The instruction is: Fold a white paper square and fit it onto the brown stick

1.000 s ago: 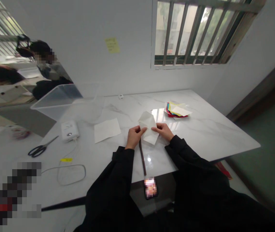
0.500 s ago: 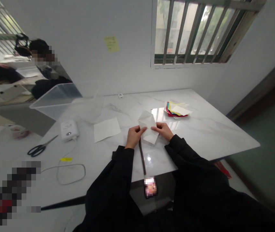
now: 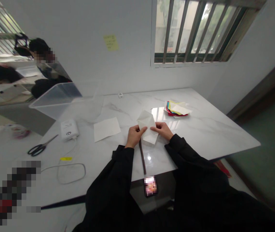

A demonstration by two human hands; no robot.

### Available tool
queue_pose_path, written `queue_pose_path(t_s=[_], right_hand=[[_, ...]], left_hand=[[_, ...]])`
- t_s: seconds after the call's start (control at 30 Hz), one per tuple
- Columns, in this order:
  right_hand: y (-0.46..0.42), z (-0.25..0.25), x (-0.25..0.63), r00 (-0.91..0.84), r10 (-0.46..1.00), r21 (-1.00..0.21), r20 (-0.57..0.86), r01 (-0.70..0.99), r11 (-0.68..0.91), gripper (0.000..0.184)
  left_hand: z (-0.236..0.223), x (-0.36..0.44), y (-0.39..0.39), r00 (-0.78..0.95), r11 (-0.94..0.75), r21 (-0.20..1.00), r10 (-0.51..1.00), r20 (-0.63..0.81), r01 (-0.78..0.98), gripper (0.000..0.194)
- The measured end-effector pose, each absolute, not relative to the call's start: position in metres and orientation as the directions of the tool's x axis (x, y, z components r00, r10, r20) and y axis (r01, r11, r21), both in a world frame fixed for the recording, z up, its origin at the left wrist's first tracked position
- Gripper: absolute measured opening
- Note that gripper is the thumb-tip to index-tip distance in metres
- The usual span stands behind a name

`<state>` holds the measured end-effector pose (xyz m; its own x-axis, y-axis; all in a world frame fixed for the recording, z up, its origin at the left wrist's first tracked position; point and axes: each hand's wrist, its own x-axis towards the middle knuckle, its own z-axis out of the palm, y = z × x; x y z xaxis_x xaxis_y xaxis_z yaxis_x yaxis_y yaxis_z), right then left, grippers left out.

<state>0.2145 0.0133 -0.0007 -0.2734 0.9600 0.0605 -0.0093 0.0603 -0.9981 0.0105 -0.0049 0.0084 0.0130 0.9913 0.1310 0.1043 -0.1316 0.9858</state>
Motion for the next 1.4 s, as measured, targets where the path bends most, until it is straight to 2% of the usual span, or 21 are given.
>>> queue_pose_path(t_s=[0.17,0.37,0.5,0.67,0.8,0.9,1.0,1.07,1.17,1.3,1.4], right_hand=[[0.019,0.008,0.215,-0.336,0.941,-0.998,0.026,-0.067,0.004,0.051],[0.033,0.012,0.216,-0.427,0.904,-0.999,-0.02,0.032,-0.007,0.046],[0.031,0.012,0.214,-0.43,0.903,-1.0,-0.024,0.008,-0.023,0.044],[0.027,0.006,0.212,-0.345,0.938,-0.997,-0.029,-0.055,-0.051,0.043],[0.033,-0.003,0.213,-0.151,0.988,-0.982,-0.03,-0.18,-0.058,0.043],[0.039,-0.01,0.213,-0.067,0.997,-0.957,-0.049,-0.282,-0.066,0.044],[0.042,-0.014,0.212,-0.016,0.998,-0.938,-0.06,-0.341,-0.062,0.046],[0.042,-0.016,0.21,0.011,0.998,-0.939,-0.06,-0.34,-0.053,0.048],[0.04,-0.016,0.209,0.01,0.999,-0.954,-0.05,-0.296,-0.045,0.048],[0.035,-0.011,0.207,-0.033,0.999,-0.969,-0.028,-0.245,-0.035,0.047],[0.03,-0.005,0.208,-0.089,0.996,-0.978,-0.008,-0.205,-0.026,0.046]], left_hand=[[0.007,0.01,-0.005,0.024,-0.143,0.984,0.99,0.142,0.105,0.052],[0.012,0.011,-0.008,0.032,-0.143,0.982,0.99,0.14,0.127,0.05],[0.013,0.012,-0.009,0.033,-0.124,0.985,0.992,0.121,0.12,0.049],[0.013,0.014,-0.009,0.055,-0.139,0.983,0.99,0.134,0.116,0.048],[0.018,0.014,-0.01,0.014,-0.232,0.97,0.973,0.231,0.069,0.044],[0.02,0.016,-0.013,0.006,-0.289,0.947,0.957,0.291,0.138,0.05],[0.02,0.018,-0.017,0.076,-0.355,0.903,0.935,0.348,0.24,0.062],[0.02,0.019,-0.018,0.128,-0.41,0.873,0.912,0.39,0.264,0.064],[0.019,0.018,-0.018,0.166,-0.472,0.834,0.882,0.442,0.285,0.054],[0.019,0.017,-0.018,0.148,-0.454,0.831,0.891,0.429,0.321,0.023],[0.021,0.019,-0.018,0.061,-0.418,0.867,0.907,0.417,0.273,0.024]])
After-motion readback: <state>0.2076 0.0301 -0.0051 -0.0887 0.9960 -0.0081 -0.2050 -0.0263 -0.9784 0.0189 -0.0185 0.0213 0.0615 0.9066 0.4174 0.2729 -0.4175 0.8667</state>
